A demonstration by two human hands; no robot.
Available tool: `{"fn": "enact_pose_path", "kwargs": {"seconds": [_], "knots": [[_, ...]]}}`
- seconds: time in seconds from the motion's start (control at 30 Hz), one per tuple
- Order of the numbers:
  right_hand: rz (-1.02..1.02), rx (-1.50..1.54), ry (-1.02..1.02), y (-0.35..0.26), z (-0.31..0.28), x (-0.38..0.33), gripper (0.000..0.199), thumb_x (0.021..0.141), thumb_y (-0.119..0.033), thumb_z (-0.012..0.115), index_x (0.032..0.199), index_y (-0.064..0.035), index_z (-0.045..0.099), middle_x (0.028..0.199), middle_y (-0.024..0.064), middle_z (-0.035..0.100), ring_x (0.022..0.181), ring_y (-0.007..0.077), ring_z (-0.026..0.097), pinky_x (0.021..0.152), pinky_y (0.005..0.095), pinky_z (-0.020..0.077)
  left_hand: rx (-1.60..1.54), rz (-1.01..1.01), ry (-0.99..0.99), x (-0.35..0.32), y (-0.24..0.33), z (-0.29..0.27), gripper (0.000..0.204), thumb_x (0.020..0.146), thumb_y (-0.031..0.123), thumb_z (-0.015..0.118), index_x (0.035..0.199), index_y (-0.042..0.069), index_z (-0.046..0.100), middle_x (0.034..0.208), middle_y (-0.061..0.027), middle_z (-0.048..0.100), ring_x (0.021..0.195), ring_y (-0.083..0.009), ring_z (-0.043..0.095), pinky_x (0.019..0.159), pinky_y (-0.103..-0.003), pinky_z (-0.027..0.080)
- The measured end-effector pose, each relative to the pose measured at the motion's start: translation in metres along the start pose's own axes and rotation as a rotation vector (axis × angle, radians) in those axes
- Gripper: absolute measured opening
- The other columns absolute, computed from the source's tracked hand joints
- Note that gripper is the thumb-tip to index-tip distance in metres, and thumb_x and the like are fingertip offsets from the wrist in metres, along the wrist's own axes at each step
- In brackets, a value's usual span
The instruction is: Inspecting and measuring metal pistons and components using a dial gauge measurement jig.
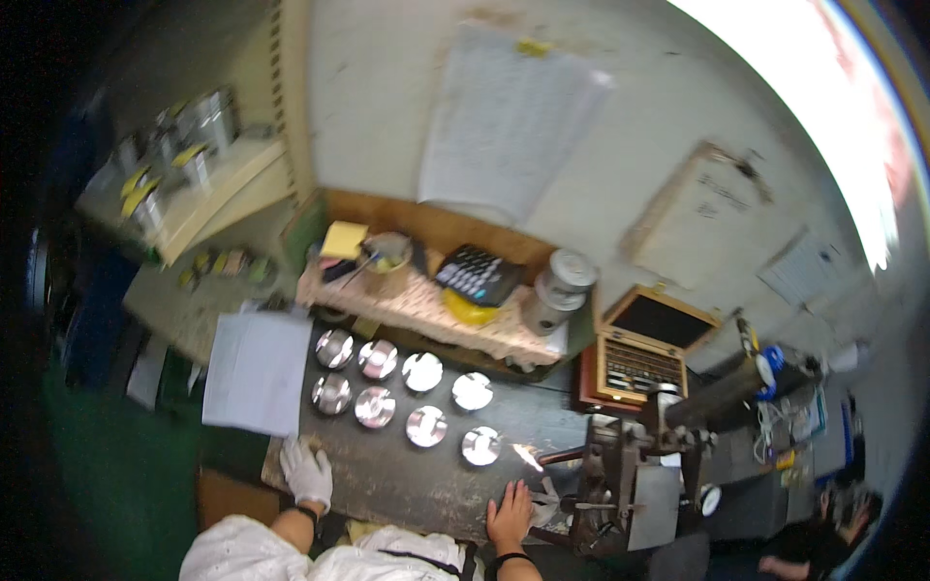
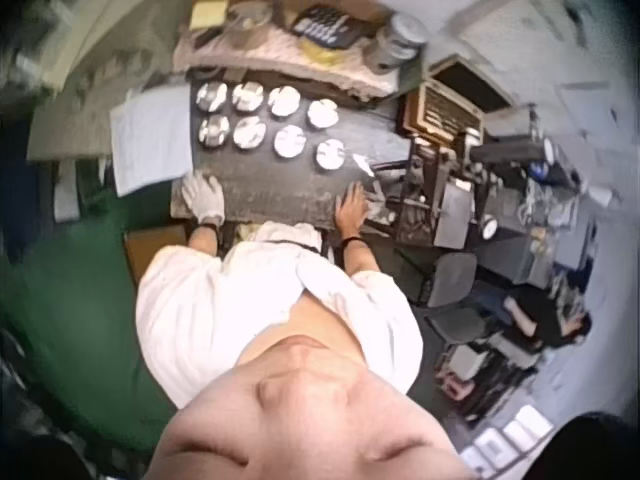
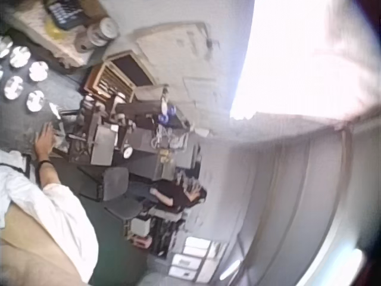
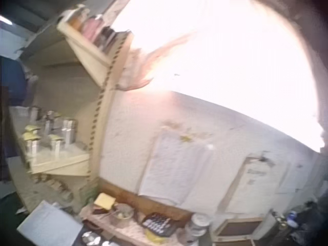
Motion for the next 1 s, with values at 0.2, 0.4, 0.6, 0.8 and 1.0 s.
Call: {"fn": "enact_pose_path", "kwargs": {"seconds": [0.2, 0.4, 0.6, 0.8, 1.0], "knots": [[0.003, 0.029, 0.031, 0.005, 0.002, -0.002, 0.063, 0.084, -0.04, 0.055, 0.135, -0.0058, 0.04, 0.143, 0.0178, 0.033, 0.131, 0.0348, 0.031, 0.108, 0.0459, 0.024, 0.047, -0.017, -0.03, -0.007, 0.001, 0.011, 0.051, 0.087, 0.026, 0.047, 0.125, -0.007, 0.046, 0.141, -0.0219, 0.034, 0.134, -0.0326, 0.027, 0.113, -0.043, 0.017], [-0.004, 0.054, 0.05, 0.005, -0.008, -0.003, 0.059, 0.085, -0.04, 0.054, 0.134, -0.0102, 0.043, 0.142, 0.0154, 0.034, 0.131, 0.0325, 0.033, 0.108, 0.0443, 0.0261, 0.256, 0.088, 0.097, -0.017, 0.025, -0.021, 0.044, 0.09, 0.034, 0.044, 0.121, 0.004, 0.052, 0.132, -0.0166, 0.048, 0.123, -0.0327, 0.044, 0.102, -0.045, 0.034], [0.011, 0.049, 0.064, 0.001, -0.009, -0.005, 0.058, 0.085, -0.041, 0.054, 0.134, -0.0111, 0.043, 0.143, 0.0139, 0.033, 0.131, 0.0314, 0.033, 0.107, 0.0437, 0.0268, 0.27, 0.152, 0.297, -0.018, 0.025, -0.023, 0.039, 0.088, 0.032, 0.047, 0.113, 0.004, 0.058, 0.125, -0.0169, 0.053, 0.116, -0.0328, 0.049, 0.097, -0.046, 0.038], [0.014, 0.039, 0.082, 0.0, -0.006, -0.005, 0.057, 0.083, -0.041, 0.056, 0.132, -0.0118, 0.046, 0.141, 0.0136, 0.036, 0.129, 0.0317, 0.034, 0.106, 0.0446, 0.0283, 0.224, 0.135, 0.242, -0.015, 0.026, -0.028, 0.037, 0.087, 0.031, 0.048, 0.113, 0.006, 0.058, 0.126, -0.0168, 0.053, 0.118, -0.0326, 0.048, 0.098, -0.046, 0.037], [0.014, 0.031, 0.069, 0.001, -0.011, -0.004, 0.058, 0.083, -0.04, 0.056, 0.132, -0.0117, 0.045, 0.142, 0.0139, 0.035, 0.129, 0.0322, 0.035, 0.106, 0.045, 0.0278, 0.262, 0.126, 0.213, -0.018, 0.019, -0.013, 0.037, 0.088, 0.032, 0.046, 0.115, 0.008, 0.056, 0.129, -0.0172, 0.051, 0.121, -0.033, 0.045, 0.102, -0.046, 0.034]]}}
Point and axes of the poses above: each hand's wrist, its own x-axis towards the middle knuckle, its own z-axis out of the palm, y = z × x, the point moved 7 cm from there along x, towards the middle knuckle
